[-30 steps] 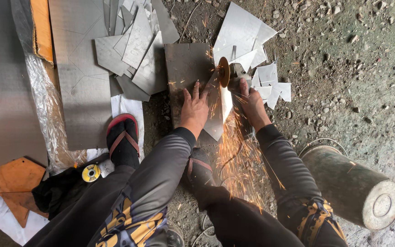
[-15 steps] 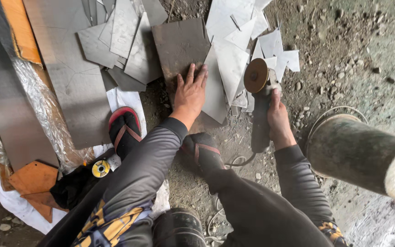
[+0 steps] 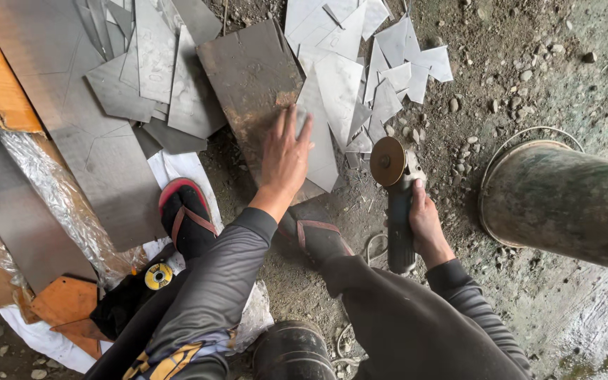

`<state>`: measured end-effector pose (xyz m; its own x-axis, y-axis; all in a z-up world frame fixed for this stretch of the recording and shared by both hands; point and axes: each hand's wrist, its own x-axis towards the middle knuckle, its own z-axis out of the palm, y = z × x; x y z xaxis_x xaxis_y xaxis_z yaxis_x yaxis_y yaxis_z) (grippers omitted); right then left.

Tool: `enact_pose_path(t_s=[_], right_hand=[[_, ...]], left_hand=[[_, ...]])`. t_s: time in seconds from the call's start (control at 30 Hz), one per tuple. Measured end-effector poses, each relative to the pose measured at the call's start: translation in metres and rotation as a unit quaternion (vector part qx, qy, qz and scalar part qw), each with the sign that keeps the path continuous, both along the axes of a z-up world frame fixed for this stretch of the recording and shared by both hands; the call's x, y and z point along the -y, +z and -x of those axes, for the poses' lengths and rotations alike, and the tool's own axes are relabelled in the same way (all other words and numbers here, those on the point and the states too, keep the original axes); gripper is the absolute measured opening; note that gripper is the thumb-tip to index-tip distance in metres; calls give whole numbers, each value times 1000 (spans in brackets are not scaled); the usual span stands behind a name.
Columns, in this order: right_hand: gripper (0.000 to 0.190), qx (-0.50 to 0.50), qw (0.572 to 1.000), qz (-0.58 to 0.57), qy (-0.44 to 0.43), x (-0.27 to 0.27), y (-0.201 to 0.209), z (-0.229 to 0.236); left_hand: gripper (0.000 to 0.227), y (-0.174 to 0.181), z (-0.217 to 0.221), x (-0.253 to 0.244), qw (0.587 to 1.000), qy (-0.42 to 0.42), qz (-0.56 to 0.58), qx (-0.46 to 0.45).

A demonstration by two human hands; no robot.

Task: The person uses an angle grinder to cut several flat metal sheets into smaller pieces. They hold each sheet with one hand and guide the grinder with the other, producing sparks as the blade cuts through the metal. Cut pieces are set aside on the ground.

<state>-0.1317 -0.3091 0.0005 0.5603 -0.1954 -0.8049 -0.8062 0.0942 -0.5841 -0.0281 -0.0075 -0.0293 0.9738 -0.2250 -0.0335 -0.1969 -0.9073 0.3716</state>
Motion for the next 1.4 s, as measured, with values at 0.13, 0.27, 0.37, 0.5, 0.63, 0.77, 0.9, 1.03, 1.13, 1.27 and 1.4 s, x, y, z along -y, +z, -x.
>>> enact_pose_path(t_s=[0.13,0.27,0.37,0.5,0.63,0.77,0.9,1.03,1.13,1.27,1.4], right_hand=[[70,23,999,-10,30,-2,5,-7],[69,25,998,-2,49,-1,9,-11],[70,43,998,-11,52,3,11,-7],[68,46,999,-11,23,13,8,-3],[68,52,999,-1,17,21,7,8],[65,57,998,-7,-10,21,6,1],[67,57,998,-3,18,25,3,5],[68,54,998,2,39,27,8,2],[70,63,994,31,82,24,16,-1],[70,86,981,82,155,14,17,-9],[67,94,958,142,229,3,3,-20]], left_hand=[[59,-8,-18,11,996,89,-6,-9],[47,-11,-29,21,998,47,-14,-24],[47,-7,-25,26,1000,-6,-9,15],[59,4,-32,32,999,-12,12,-28],[54,14,-42,42,995,21,1,-101],[45,21,-57,57,992,59,-31,-109],[41,17,-56,59,981,36,31,-190],[23,31,-67,29,950,27,104,-293],[25,45,-76,-6,957,0,113,-266],[26,45,-71,-28,939,36,10,-341],[21,26,-61,-36,954,17,15,-300]])
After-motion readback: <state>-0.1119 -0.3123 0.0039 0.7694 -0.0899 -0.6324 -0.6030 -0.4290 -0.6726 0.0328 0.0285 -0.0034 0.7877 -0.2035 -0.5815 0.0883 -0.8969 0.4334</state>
